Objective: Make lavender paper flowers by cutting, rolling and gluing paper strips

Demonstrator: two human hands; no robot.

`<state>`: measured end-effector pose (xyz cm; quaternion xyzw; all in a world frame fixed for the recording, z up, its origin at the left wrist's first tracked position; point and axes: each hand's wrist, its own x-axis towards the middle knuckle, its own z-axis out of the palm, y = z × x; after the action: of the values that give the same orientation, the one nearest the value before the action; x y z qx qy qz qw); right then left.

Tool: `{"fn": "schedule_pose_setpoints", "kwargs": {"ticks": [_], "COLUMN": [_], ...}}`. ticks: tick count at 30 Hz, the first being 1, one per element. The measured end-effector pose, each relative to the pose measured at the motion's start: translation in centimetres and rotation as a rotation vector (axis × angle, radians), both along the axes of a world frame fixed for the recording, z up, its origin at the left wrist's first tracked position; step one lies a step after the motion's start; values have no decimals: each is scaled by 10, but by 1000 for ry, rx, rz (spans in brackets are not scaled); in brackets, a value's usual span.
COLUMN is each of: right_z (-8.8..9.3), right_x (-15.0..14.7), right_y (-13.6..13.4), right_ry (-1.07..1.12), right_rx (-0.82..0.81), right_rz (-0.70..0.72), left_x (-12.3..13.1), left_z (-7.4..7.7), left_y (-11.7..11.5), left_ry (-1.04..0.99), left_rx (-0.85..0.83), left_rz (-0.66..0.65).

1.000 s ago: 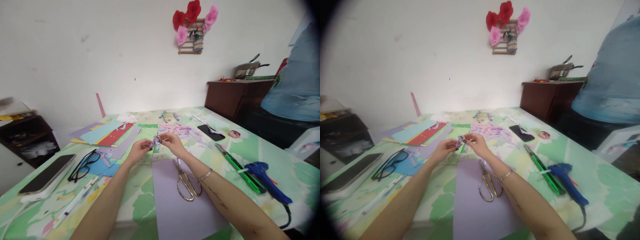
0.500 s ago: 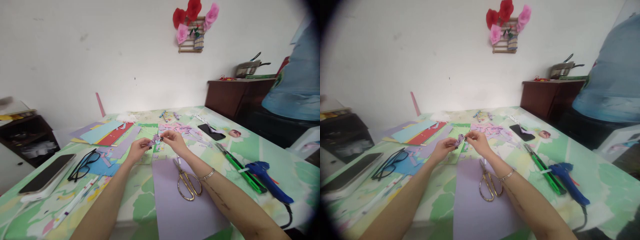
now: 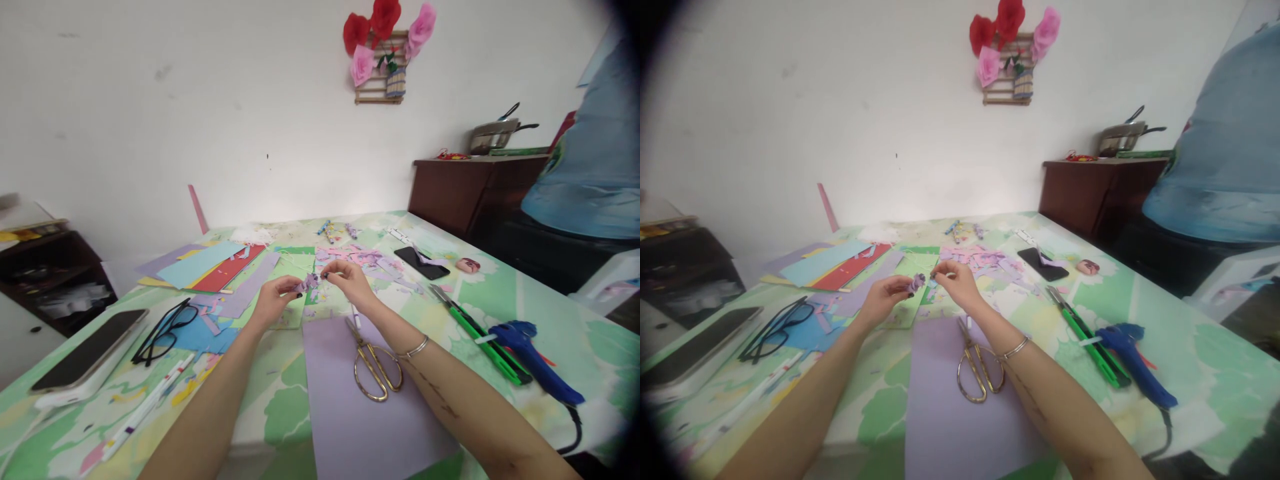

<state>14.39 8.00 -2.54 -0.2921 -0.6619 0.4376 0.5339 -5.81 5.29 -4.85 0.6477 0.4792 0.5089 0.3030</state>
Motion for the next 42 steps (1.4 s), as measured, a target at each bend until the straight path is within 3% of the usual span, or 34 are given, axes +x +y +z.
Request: {"fn": "schedule_pose_setpoints", "kwargs": {"ticks": [6,10,14,17,20,22,24,28,33,39,42], "right_z": [4,18,37,37,19,1,-17,-49,-66,-57,-52], "right_x": [1,9,43,86,136,168,197,232,251,274,277], "right_y": [-1,-4,-35,-72,-106,-122,-132,-138,-133,-122,-125], "right_ry": [-16,28,64,-79,-320,-561,-821,-1171,-1238,-1157,-1135], "right_rx": [52,80,118,188,199,101,-104,-488,-377,-535,-402], "right_rz": [-11,-71,-219,-442,-853,-1142,-1310,-1318,-1215,-1037,-1117], "left_x": [-1,-2,2,10,16,18,20,24,26,26,26], "left_z": [-1,-2,4,13,21,24,25,27,31,35,35], "left_y": [1,2,-5,-15,-25,-29,-33,-38,-43,-45,-45], "left_ry": [19,23,30,62,185,228,250,280,299,274,286], "left_rx": [9,10,-4,-39,-29,-10,7,55,137,173,182], "left_rz": [-3,-6,-61,-160,-236,-261,-279,-330,-402,-414,-414]}}
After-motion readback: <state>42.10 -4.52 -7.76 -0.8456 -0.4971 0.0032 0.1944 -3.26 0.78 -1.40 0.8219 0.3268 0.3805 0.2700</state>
